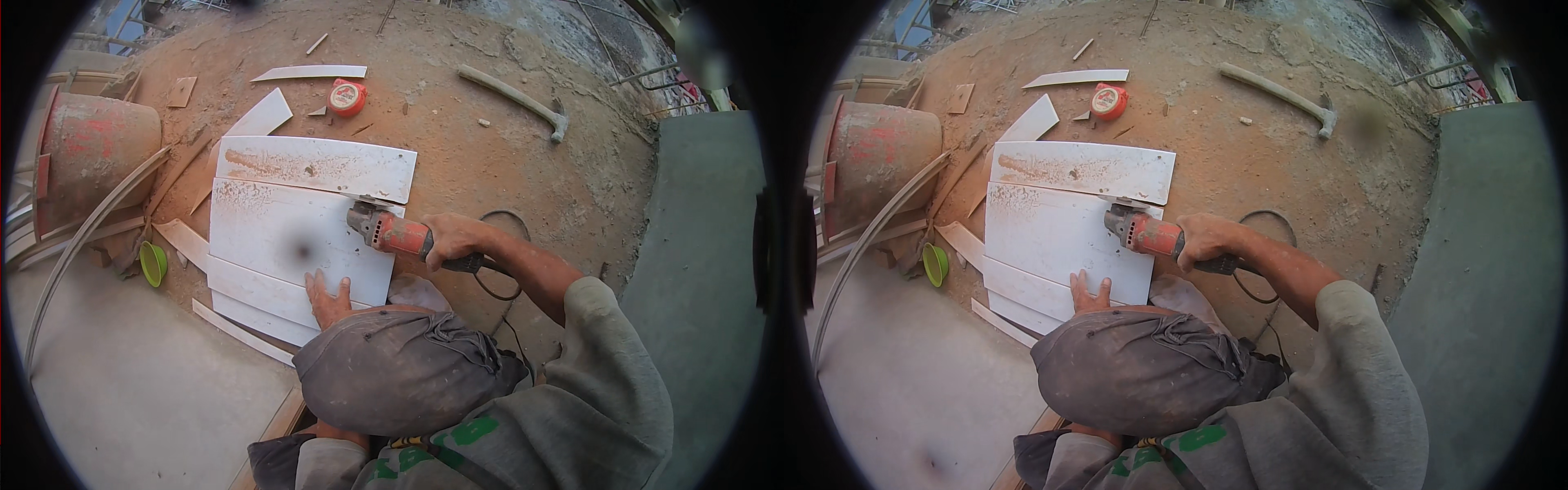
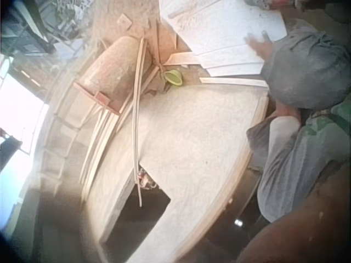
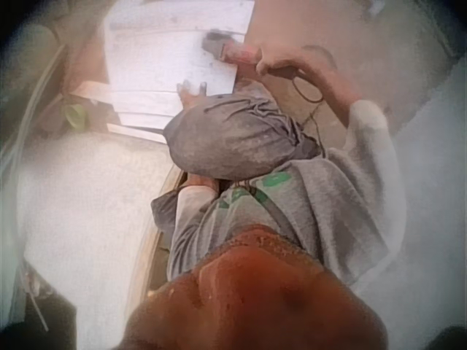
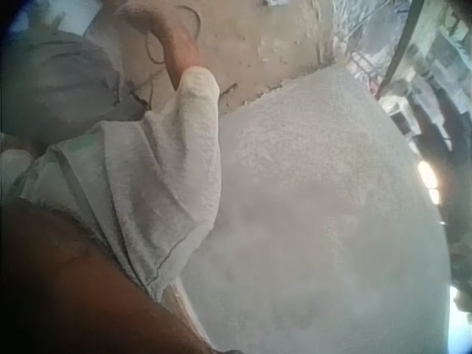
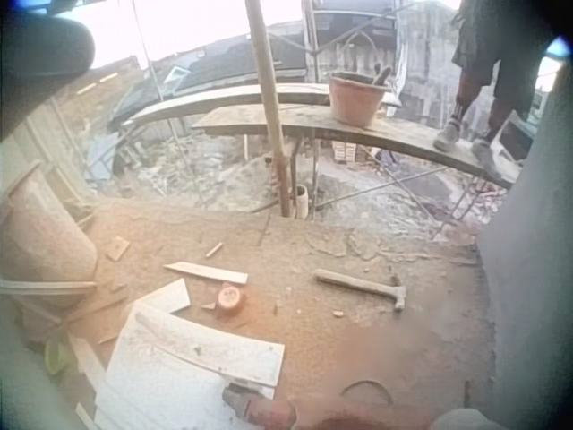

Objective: The person carries a tile outside, measures it with a tape measure, cuts it using an angle grinder, and carries the tile back inside.

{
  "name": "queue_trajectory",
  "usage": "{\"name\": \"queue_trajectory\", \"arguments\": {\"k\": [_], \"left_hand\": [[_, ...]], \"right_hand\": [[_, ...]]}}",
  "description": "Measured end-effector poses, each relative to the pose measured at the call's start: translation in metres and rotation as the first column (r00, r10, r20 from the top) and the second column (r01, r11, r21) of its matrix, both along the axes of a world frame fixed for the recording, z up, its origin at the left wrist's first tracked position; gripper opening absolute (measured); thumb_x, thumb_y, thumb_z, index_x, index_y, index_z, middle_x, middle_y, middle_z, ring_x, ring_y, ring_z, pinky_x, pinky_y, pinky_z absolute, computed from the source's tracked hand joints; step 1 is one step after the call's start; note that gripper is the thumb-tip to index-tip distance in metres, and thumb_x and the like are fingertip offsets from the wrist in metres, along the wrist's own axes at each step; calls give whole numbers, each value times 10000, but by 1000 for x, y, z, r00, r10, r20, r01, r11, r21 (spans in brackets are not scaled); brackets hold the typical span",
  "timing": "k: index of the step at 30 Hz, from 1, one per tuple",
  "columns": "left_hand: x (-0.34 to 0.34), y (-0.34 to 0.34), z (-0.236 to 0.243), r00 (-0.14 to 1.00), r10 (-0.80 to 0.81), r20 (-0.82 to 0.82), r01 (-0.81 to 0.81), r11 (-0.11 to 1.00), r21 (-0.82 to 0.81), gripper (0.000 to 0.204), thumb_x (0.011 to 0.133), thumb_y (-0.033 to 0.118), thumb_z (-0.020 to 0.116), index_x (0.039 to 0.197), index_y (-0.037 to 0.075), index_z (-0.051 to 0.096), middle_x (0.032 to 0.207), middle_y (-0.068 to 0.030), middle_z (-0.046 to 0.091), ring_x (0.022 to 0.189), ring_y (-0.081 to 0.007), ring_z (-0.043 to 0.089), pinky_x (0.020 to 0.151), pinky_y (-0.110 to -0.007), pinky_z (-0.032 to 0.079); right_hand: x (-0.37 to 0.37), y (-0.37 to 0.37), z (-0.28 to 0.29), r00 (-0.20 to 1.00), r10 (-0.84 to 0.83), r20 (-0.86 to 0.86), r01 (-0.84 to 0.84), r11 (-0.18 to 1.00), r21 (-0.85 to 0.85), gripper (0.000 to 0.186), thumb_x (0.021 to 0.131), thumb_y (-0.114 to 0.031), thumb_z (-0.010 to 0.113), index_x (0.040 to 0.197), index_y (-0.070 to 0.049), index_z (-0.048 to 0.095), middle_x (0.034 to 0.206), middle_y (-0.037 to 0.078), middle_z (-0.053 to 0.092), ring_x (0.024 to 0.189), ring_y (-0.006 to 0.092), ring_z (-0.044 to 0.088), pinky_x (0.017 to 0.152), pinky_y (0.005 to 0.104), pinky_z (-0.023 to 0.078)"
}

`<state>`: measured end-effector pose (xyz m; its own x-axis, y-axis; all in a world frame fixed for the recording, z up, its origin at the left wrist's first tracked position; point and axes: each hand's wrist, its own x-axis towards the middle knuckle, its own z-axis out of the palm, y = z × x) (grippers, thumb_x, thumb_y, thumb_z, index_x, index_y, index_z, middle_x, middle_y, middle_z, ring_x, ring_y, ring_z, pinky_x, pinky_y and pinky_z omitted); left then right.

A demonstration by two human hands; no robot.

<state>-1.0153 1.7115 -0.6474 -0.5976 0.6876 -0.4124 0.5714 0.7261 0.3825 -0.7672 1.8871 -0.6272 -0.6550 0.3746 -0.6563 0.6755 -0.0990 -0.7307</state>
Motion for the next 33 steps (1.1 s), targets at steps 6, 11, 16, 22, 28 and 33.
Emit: {"name": "queue_trajectory", "arguments": {"k": [6, 11, 16, 22, 28, 33], "left_hand": [[6, 3, 0, 1000, 1, -29, -1, 1000, 1, 630, 820, 237, 672, 1350, 20, 408, 1465, -221, 261, 1343, -365, 287, 1081, -434, 291], [9, 4, -3, 997, 14, -81, -17, 999, -34, 630, 825, 242, 665, 1356, 22, 405, 1465, -216, 268, 1346, -362, 284, 1084, -430, 283], [0, 1, 0, 1000, -9, 28, 8, 1000, 10, 641, 827, 240, 659, 1368, 25, 391, 1474, -210, 255, 1356, -354, 266, 1090, -431, 264], [7, 3, 1, 999, -8, -49, 6, 1000, -31, 595, 838, 218, 643, 1346, 5, 415, 1467, -233, 254, 1348, -370, 274, 1091, -407, 268], [16, 11, 16, 999, 35, -7, -34, 997, 73, 532, 866, 212, 617, 1322, 4, 439, 1384, -226, 396, 1281, -346, 395, 1039, -434, 336], [40, 36, 36, 917, 204, 342, -322, 885, 336, 497, 888, 185, 597, 1321, -1, 438, 1290, -220, 497, 1171, -284, 517, 955, -389, 423]], "right_hand": [[25, -3, 3, 999, 24, 42, -23, 1000, -20, 549, 488, -214, 704, 963, 28, 573, 814, 188, 634, 753, 296, 633, 664, 383, 492], [25, -8, -5, 999, 18, 51, -16, 999, -42, 550, 488, -212, 706, 974, 2, 560, 811, 160, 622, 745, 280, 619, 657, 378, 484], [18, -4, -7, 999, 34, -3, -34, 999, 8, 557, 493, -219, 711, 982, 2, 561, 807, 159, 625, 740, 284, 623, 658, 374, 488], [42, -7, 7, 994, 71, 83, -70, 997, -23, 560, 500, -231, 718, 983, 4, 560, 827, 168, 629, 749, 285, 630, 663, 374, 491], [32, -12, 14, 999, -47, 5, 48, 999, -23, 549, 495, -245, 716, 955, 24, 582, 802, 183, 636, 752, 303, 631, 675, 372, 493], [-16, -15, 13, 973, -147, -179, 142, 989, -39, 548, 508, -253, 719, 963, 15, 569, 821, 158, 622, 771, 280, 611, 691, 342, 482]]}}
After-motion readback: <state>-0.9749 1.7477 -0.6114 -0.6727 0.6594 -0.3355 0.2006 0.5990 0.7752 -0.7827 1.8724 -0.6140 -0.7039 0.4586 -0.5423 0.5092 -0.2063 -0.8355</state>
